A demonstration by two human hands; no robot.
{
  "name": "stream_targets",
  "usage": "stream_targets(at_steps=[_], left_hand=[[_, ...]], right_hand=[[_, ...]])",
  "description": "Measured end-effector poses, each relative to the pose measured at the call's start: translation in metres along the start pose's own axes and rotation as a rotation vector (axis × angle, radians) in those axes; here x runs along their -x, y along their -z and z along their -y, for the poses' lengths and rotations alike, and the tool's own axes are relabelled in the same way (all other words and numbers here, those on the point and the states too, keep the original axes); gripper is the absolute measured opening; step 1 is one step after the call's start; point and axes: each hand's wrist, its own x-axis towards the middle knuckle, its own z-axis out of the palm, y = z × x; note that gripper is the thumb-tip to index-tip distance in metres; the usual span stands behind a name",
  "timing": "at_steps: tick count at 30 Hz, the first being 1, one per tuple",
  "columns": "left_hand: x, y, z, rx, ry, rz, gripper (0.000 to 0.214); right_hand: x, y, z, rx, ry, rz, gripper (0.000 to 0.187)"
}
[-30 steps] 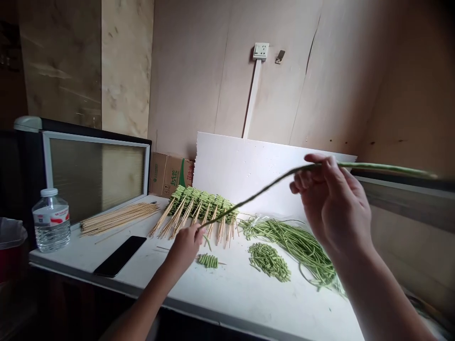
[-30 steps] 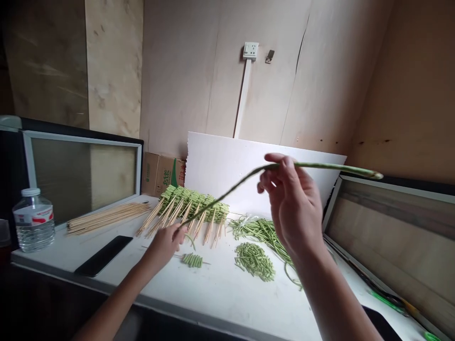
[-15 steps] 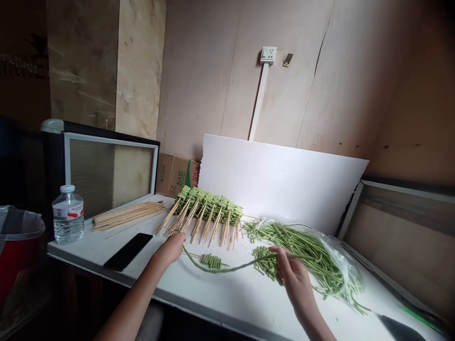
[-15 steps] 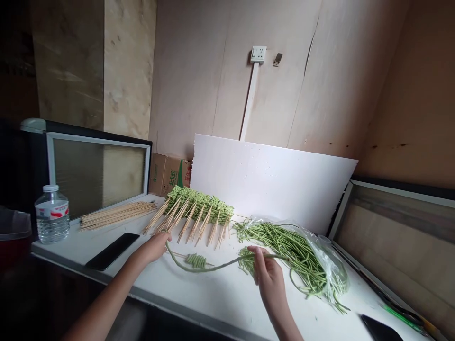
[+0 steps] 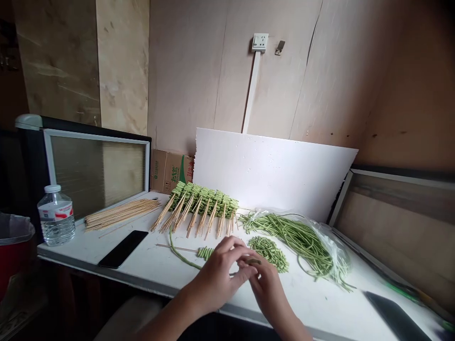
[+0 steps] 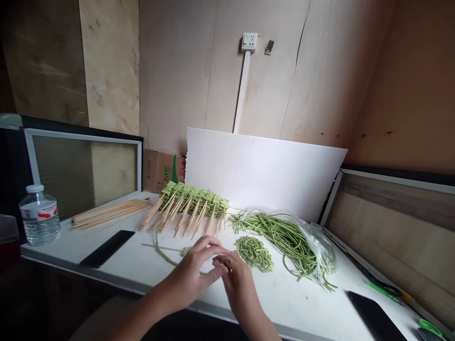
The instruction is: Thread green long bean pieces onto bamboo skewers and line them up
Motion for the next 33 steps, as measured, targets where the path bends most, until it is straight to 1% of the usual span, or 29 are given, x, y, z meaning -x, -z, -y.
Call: stream_targets(at_steps=[2, 4, 6, 8, 9, 11, 13, 15, 17, 19, 23, 27, 30, 33], left_hand=[[0.002, -0.009, 0.0, 0.056, -0.041, -0.015, 0.023], [0.001, -0.013, 0.006, 0.086, -0.048, -0.05, 0.023], [0.0, -0.014, 0.012, 0.102, -0.031, -0.078, 0.026], [-0.001, -0.013, 0.015, 0.095, -0.002, -0.091, 0.029], [-0.001, -0.013, 0.016, 0.085, 0.015, -0.095, 0.03], [-0.001, -0.013, 0.015, 0.063, 0.042, -0.096, 0.034], [0.0, -0.014, 0.013, 0.05, 0.05, -0.083, 0.037], [0.001, -0.017, 0.012, 0.04, 0.043, -0.047, 0.037], [0.002, -0.02, 0.011, 0.025, 0.035, -0.01, 0.034], [0.003, -0.022, 0.012, 0.006, 0.039, 0.007, 0.033], [0.004, -0.024, 0.013, -0.011, 0.065, 0.019, 0.037], [0.004, -0.021, 0.01, 0.036, 0.085, 0.009, 0.027], [0.004, -0.018, 0.007, 0.02, 0.064, 0.023, 0.023], [0.004, -0.015, 0.008, -0.023, 0.016, 0.053, 0.023]], right_hand=[[0.003, -0.005, 0.004, 0.014, 0.015, -0.003, 0.033], [0.003, -0.004, 0.008, 0.02, -0.008, 0.025, 0.035], [0.0, 0.006, 0.012, 0.011, -0.047, 0.128, 0.034], [-0.006, 0.024, 0.016, -0.006, -0.108, 0.245, 0.03], [-0.008, 0.033, 0.017, -0.015, -0.148, 0.266, 0.03], [-0.012, 0.051, 0.018, -0.047, -0.221, 0.209, 0.03], [-0.014, 0.062, 0.017, -0.114, -0.232, 0.161, 0.033], [-0.013, 0.065, 0.017, -0.192, -0.194, 0.15, 0.034], [-0.012, 0.064, 0.018, -0.241, -0.149, 0.143, 0.028], [-0.011, 0.062, 0.019, -0.244, -0.117, 0.148, 0.022], [-0.01, 0.06, 0.022, -0.129, -0.058, 0.179, 0.017], [-0.008, 0.058, 0.018, 0.039, 0.081, 0.132, 0.009], [-0.006, 0.055, 0.014, 0.104, 0.186, 0.109, 0.011], [-0.007, 0.052, 0.01, 0.107, 0.233, 0.095, 0.012]])
